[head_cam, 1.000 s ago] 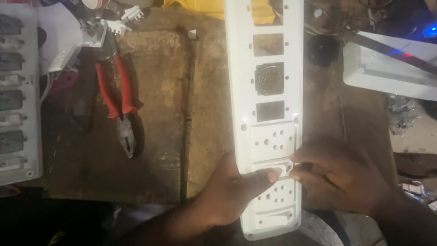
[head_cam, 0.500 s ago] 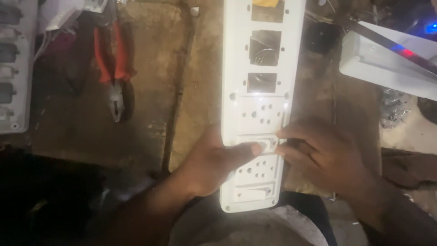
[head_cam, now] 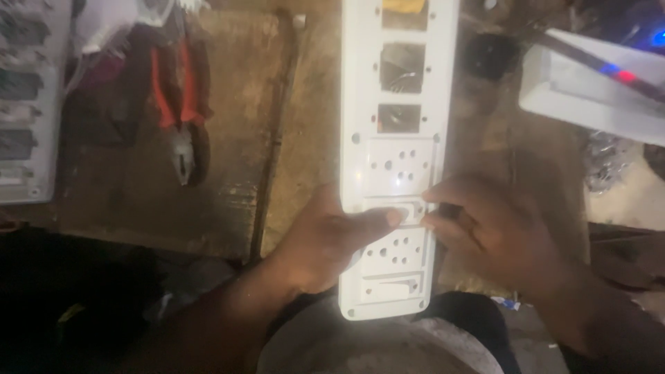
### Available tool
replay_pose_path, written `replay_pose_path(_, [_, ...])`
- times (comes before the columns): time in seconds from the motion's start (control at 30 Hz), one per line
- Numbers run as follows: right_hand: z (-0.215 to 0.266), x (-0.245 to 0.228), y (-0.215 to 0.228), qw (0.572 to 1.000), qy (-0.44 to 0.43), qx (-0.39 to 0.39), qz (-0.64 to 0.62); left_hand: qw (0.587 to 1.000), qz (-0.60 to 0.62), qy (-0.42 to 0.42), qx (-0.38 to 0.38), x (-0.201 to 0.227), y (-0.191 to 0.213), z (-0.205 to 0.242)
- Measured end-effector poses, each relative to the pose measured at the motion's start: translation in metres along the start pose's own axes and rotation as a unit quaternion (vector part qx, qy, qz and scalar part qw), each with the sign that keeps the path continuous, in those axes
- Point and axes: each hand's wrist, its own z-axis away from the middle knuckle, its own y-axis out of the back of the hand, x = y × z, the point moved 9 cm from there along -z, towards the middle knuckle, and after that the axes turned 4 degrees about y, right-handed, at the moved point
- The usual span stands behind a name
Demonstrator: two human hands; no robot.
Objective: Assembling electrical components like switches and sockets into a switchboard frame and securing them with a screwdriver.
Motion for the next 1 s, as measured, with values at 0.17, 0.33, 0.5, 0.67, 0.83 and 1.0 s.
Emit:
replay_pose_path(0.17, [0.002,0.005,-0.003,0.999,0.003,-0.022,0.042,0.996,0.085,0.000,-0.029,-0.012,0.000,-0.003])
replay_pose_path(0.33, [0.001,0.001,-0.002,1.000,0.016,-0.017,0.020,0.999,-0.017,-0.002,-0.038,0.002,-0.003,-0.002])
replay_pose_path(0.5, [0.000,0.001,-0.001,1.000,0.017,-0.014,0.017,0.999,0.015,0.004,-0.033,-0.002,-0.001,-0.001])
replay_pose_path(0.67, [0.001,-0.001,0.000,1.000,0.025,-0.008,-0.002,0.997,0.046,0.006,-0.055,0.003,-0.006,-0.001])
replay_pose_path(0.83, [-0.001,0.000,0.001,1.000,0.015,-0.015,0.010,0.999,0.021,0.013,-0.037,-0.002,-0.002,-0.002])
replay_pose_path(1.0, [0.002,0.000,-0.003,1.000,0.015,-0.021,0.015,0.999,0.002,0.008,-0.039,-0.002,-0.002,-0.003])
